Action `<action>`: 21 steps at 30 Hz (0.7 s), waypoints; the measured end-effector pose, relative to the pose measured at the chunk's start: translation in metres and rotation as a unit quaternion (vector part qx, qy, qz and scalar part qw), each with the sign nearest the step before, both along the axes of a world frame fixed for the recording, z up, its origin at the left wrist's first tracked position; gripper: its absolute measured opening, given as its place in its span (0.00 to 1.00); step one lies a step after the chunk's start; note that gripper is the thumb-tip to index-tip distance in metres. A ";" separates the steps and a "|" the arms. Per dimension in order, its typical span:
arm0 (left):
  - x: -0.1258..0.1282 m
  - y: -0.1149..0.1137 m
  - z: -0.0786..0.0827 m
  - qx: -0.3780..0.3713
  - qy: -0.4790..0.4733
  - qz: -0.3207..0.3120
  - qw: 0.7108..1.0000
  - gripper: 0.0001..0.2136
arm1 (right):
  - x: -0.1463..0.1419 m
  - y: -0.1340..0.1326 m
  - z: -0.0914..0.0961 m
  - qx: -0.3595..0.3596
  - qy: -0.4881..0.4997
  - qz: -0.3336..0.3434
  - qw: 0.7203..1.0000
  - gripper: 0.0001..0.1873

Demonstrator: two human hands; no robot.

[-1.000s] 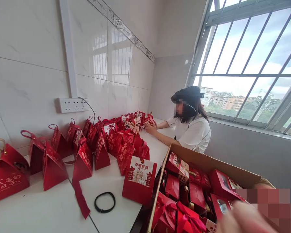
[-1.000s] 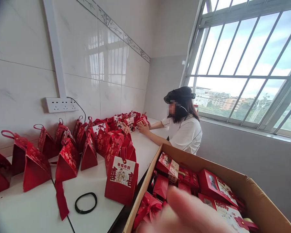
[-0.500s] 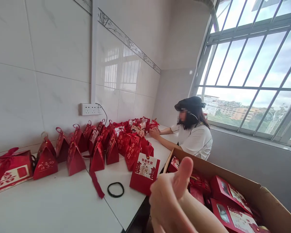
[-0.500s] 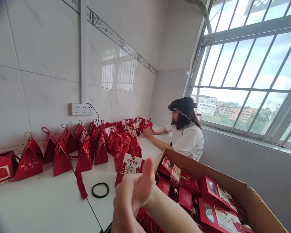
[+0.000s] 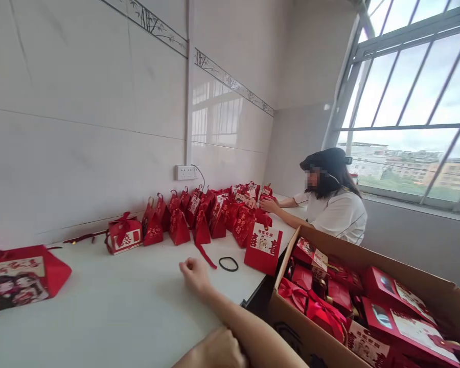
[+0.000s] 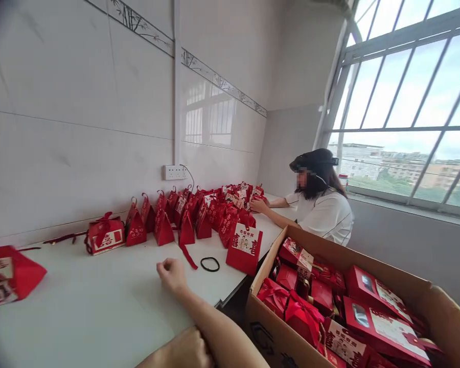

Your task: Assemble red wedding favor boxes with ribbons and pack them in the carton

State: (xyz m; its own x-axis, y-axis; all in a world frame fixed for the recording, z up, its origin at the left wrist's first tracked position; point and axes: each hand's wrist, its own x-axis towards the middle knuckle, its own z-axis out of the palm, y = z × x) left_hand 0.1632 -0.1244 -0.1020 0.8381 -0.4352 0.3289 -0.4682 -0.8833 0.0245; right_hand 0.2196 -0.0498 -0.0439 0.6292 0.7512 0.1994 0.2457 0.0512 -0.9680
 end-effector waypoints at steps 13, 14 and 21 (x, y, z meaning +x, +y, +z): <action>-0.212 0.142 0.080 -0.213 -0.349 0.515 0.753 0.10 | 0.001 -0.007 -0.023 -0.082 -0.117 0.077 0.987 0.16; -0.227 0.162 0.086 -0.223 -0.378 0.565 0.699 0.09 | 0.000 -0.008 -0.023 -0.083 -0.129 0.081 0.985 0.17; -0.313 0.234 0.097 -0.214 -0.448 0.768 0.404 0.26 | 0.004 -0.007 -0.030 -0.096 -0.190 0.104 0.972 0.19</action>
